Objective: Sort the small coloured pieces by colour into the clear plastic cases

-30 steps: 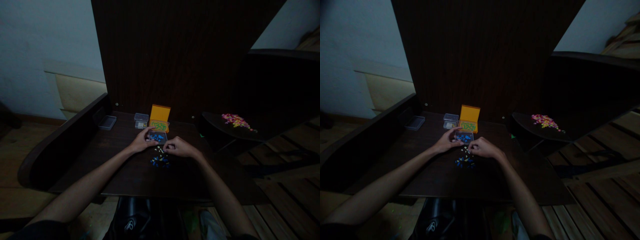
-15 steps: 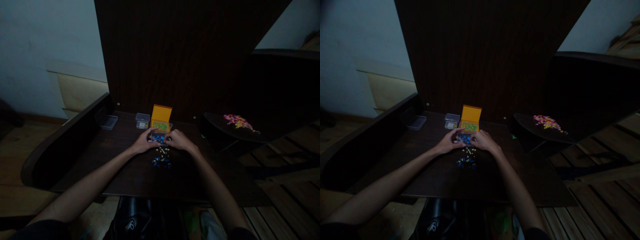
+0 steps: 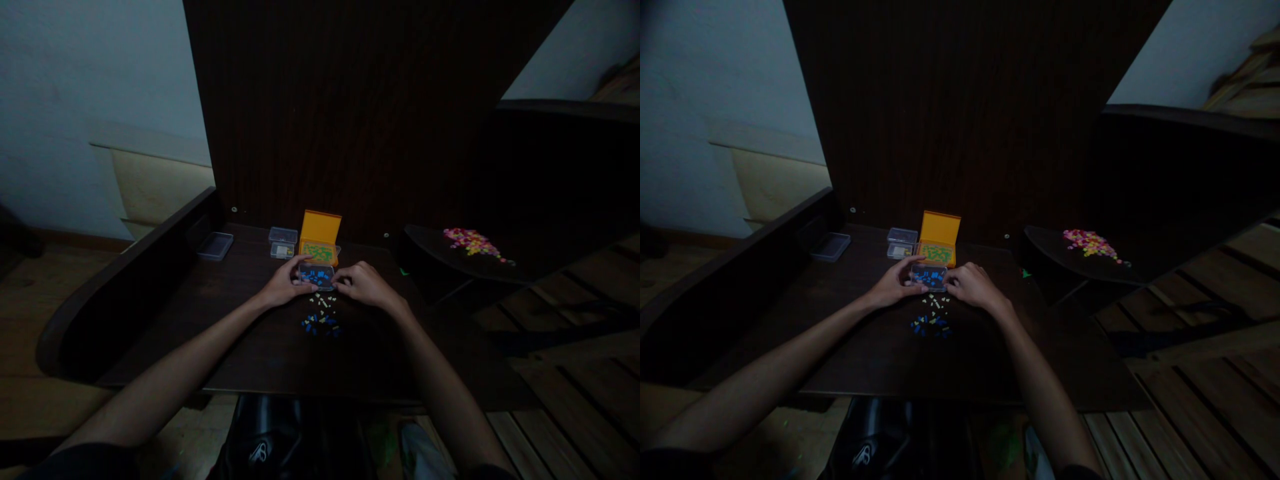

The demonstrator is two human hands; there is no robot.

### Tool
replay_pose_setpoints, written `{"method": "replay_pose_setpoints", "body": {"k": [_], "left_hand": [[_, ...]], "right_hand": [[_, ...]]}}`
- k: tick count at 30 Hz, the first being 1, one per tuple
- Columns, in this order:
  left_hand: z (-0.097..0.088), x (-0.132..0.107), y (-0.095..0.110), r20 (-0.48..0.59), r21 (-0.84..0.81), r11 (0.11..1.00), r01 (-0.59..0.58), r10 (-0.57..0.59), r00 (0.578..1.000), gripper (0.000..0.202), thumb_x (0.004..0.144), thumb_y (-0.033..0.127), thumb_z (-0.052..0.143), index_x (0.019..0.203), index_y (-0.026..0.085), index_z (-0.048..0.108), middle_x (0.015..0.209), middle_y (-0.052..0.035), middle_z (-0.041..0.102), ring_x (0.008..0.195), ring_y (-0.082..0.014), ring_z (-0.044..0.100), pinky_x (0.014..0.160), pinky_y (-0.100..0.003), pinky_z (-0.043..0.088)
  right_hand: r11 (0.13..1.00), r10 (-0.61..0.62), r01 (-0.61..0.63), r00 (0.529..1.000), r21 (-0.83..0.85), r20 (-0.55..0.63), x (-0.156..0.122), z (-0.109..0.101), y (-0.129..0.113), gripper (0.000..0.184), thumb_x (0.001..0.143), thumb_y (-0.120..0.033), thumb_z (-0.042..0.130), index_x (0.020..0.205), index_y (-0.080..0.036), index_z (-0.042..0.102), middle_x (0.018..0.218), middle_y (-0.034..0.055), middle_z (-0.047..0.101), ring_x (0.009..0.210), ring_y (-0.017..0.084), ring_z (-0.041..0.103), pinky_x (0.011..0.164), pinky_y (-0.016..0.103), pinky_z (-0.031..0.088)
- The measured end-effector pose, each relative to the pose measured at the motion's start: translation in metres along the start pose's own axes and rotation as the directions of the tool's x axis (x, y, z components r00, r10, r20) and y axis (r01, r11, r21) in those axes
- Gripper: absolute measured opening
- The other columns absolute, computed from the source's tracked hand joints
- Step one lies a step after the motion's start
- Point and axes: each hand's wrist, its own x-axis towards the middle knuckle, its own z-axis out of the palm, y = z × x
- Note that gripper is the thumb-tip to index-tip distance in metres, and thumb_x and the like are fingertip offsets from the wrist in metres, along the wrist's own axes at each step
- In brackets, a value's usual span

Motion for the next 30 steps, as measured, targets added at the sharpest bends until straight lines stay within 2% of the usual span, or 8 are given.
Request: {"method": "replay_pose_setpoints", "body": {"k": [6, 11, 16, 21, 25, 30], "left_hand": [[0.001, -0.001, -0.001, 0.007, 0.006, 1.000, 0.012, -0.012, 1.000, 0.076, 0.061, 0.021, 0.080, 0.128, 0.020, 0.045, 0.119, -0.0111, 0.056, 0.080, -0.0116, 0.060, 0.082, -0.039, 0.055], [0.001, -0.001, -0.002, 0.031, 0.010, 1.000, 0.003, -0.003, 1.000, 0.076, 0.061, 0.019, 0.080, 0.129, 0.019, 0.045, 0.119, -0.0109, 0.056, 0.080, -0.0113, 0.060, 0.081, -0.036, 0.055], [0.002, -0.001, 0.001, 0.022, 0.010, 1.000, 0.021, -0.021, 1.000, 0.077, 0.061, 0.020, 0.080, 0.129, 0.019, 0.045, 0.121, -0.0106, 0.055, 0.079, -0.0106, 0.060, 0.081, -0.035, 0.055], [0.000, -0.001, 0.001, 0.022, -0.014, 1.000, 0.016, -0.016, 1.000, 0.078, 0.061, 0.022, 0.080, 0.130, 0.019, 0.044, 0.121, -0.0105, 0.056, 0.084, -0.0129, 0.062, 0.083, -0.036, 0.054], [0.000, -0.001, 0.002, 0.008, -0.009, 1.000, 0.014, -0.014, 1.000, 0.077, 0.061, 0.023, 0.081, 0.129, 0.019, 0.045, 0.115, -0.0097, 0.058, 0.081, -0.0126, 0.061, 0.081, -0.036, 0.054], [0.001, 0.000, 0.003, -0.018, -0.020, 1.000, 0.010, -0.011, 1.000, 0.076, 0.060, 0.024, 0.081, 0.128, 0.018, 0.045, 0.118, -0.0104, 0.056, 0.081, -0.0115, 0.060, 0.082, -0.034, 0.054]], "right_hand": [[0.998, 0.049, -0.049, 0.999, -0.048, 0.009, -0.001, 0.000, 0.003, 0.021, 0.081, -0.021, 0.055, 0.092, -0.021, 0.073, 0.073, 0.0016, 0.068, 0.063, 0.012, 0.057, 0.060, 0.022, 0.032], [0.996, 0.024, -0.015, 0.994, -0.084, 0.110, 0.003, -0.002, -0.001, 0.030, 0.077, -0.016, 0.052, 0.095, -0.024, 0.075, 0.081, 0.0020, 0.072, 0.068, 0.014, 0.061, 0.061, 0.023, 0.035], [0.993, 0.014, 0.007, 0.983, -0.114, 0.183, 0.003, -0.004, -0.004, 0.033, 0.074, -0.018, 0.053, 0.097, -0.024, 0.076, 0.077, 0.0024, 0.072, 0.065, 0.015, 0.061, 0.059, 0.023, 0.036], [0.986, 0.009, 0.025, 0.979, -0.164, 0.204, 0.003, -0.003, -0.006, 0.040, 0.077, -0.023, 0.052, 0.112, -0.030, 0.070, 0.082, 0.0035, 0.073, 0.071, 0.017, 0.063, 0.062, 0.025, 0.038], [0.975, 0.054, -0.009, 0.979, -0.223, 0.198, 0.003, -0.002, -0.009, 0.044, 0.080, -0.029, 0.053, 0.123, -0.027, 0.064, 0.089, 0.0073, 0.072, 0.080, 0.021, 0.065, 0.067, 0.026, 0.041], [0.946, 0.103, -0.036, 0.975, -0.322, 0.196, -0.001, -0.001, -0.014, 0.049, 0.084, -0.032, 0.048, 0.132, -0.026, 0.055, 0.100, 0.0125, 0.070, 0.089, 0.024, 0.065, 0.072, 0.030, 0.043]]}}
